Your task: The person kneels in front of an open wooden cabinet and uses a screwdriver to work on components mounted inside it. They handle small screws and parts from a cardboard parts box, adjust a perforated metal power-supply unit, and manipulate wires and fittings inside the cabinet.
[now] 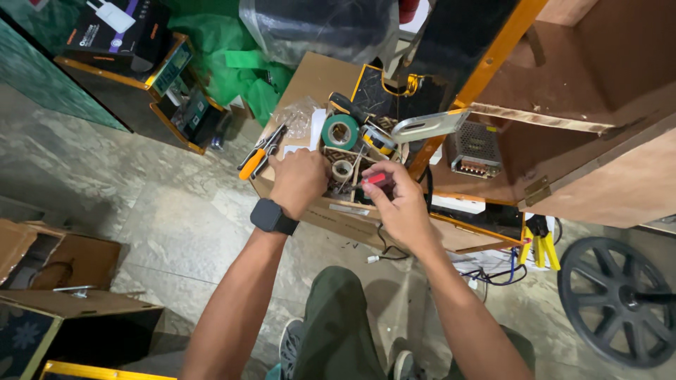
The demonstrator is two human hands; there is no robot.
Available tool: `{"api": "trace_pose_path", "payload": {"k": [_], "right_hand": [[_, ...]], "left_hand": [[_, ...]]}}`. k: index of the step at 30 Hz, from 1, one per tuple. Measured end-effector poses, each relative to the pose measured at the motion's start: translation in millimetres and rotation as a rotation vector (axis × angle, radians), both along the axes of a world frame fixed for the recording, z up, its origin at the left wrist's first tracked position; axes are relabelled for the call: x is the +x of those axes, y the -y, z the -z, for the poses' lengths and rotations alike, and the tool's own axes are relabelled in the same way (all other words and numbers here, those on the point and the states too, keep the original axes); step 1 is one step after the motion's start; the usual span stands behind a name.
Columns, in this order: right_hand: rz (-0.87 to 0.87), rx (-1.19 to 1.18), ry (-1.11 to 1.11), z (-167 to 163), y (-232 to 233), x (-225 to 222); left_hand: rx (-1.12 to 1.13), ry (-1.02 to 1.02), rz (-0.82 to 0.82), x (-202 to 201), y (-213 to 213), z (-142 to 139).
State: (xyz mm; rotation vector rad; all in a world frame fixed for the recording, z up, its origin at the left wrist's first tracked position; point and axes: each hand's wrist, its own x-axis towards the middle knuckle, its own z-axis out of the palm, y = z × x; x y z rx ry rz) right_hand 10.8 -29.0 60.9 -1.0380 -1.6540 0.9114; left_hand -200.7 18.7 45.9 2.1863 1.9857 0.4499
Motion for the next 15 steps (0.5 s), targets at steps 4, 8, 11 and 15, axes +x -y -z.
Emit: {"api": "trace_pose_path", "payload": {"k": [4,8,11,15], "right_hand": [[0.006,0.026,0.036,-2,2,0],[0.011,0.006,0.037,-1,4,0],[0.014,0.007,0.047,-1,3,0],[0.004,-0.006,0.024,-1,2,1]], "left_hand": [[0.003,-0.087,0.024,0,-5,5],[-0.039,-0.038,0.063,-1,-5,1],[-0.044,-0.003,0.08,-3,-4,-6],[-0.054,0.024,0.136,-6,-1,-14]]}}
